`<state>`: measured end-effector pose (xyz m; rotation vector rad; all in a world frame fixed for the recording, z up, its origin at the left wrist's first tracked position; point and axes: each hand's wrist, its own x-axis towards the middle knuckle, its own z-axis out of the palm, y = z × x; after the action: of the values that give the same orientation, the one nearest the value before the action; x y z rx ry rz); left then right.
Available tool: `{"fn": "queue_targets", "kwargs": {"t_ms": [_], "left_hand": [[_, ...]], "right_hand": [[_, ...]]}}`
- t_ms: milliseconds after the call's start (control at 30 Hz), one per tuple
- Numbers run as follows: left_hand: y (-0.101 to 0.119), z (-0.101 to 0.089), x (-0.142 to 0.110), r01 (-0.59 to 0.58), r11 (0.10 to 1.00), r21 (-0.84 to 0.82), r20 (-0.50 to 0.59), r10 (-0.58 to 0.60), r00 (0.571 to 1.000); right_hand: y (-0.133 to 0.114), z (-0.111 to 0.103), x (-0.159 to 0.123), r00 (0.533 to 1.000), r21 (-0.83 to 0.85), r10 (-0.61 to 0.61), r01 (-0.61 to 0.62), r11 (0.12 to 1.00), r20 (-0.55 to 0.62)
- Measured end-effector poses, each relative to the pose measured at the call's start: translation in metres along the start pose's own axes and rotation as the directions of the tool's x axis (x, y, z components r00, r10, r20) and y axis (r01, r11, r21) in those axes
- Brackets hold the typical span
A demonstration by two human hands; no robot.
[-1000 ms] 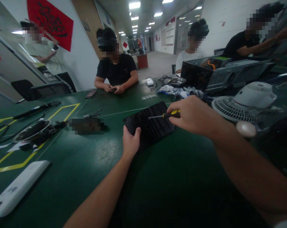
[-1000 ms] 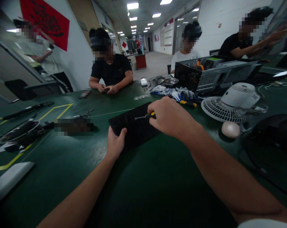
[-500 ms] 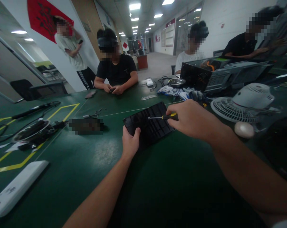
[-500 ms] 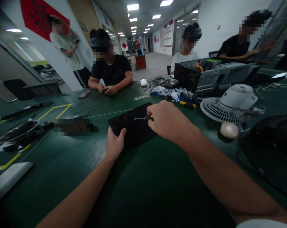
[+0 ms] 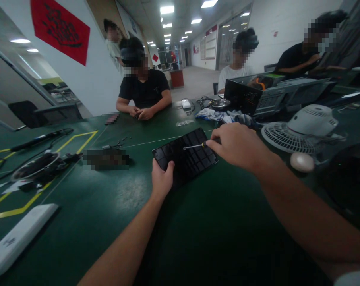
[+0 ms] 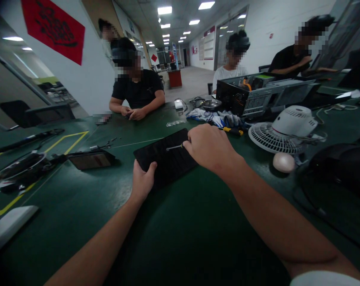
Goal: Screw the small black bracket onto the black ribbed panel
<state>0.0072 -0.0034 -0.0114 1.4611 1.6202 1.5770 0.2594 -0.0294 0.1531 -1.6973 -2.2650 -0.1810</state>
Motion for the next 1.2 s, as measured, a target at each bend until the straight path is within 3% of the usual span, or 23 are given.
{"fn": "queue_targets", "kwargs": {"t_ms": [267,433,600,1200], "left_hand": [[0.003,-0.001,0.0,0.004,1.0,0.005,-0.005,-0.004,1.0],[0.002,-0.001,0.0,0.008,1.0,-0.007,0.004,-0.008,1.0],[0.005,-0.001,0.0,0.004,1.0,-0.006,0.007,-0.004,1.0],[0.005,0.0,0.0,0.011,1.0,-0.02,0.015,-0.011,1.0]], "right_hand": [[0.002,0.005,-0.002,0.995,0.043,-0.024,0.02,0.999,0.093],[0.012,-0.004,-0.004,0.995,0.084,-0.099,0.1,0.991,-0.017],[0.018,-0.013,-0.004,0.989,0.1,-0.056,0.07,0.993,-0.137],[0.01,0.002,0.003,0.987,0.093,-0.122,0.132,0.987,-0.102]]}}
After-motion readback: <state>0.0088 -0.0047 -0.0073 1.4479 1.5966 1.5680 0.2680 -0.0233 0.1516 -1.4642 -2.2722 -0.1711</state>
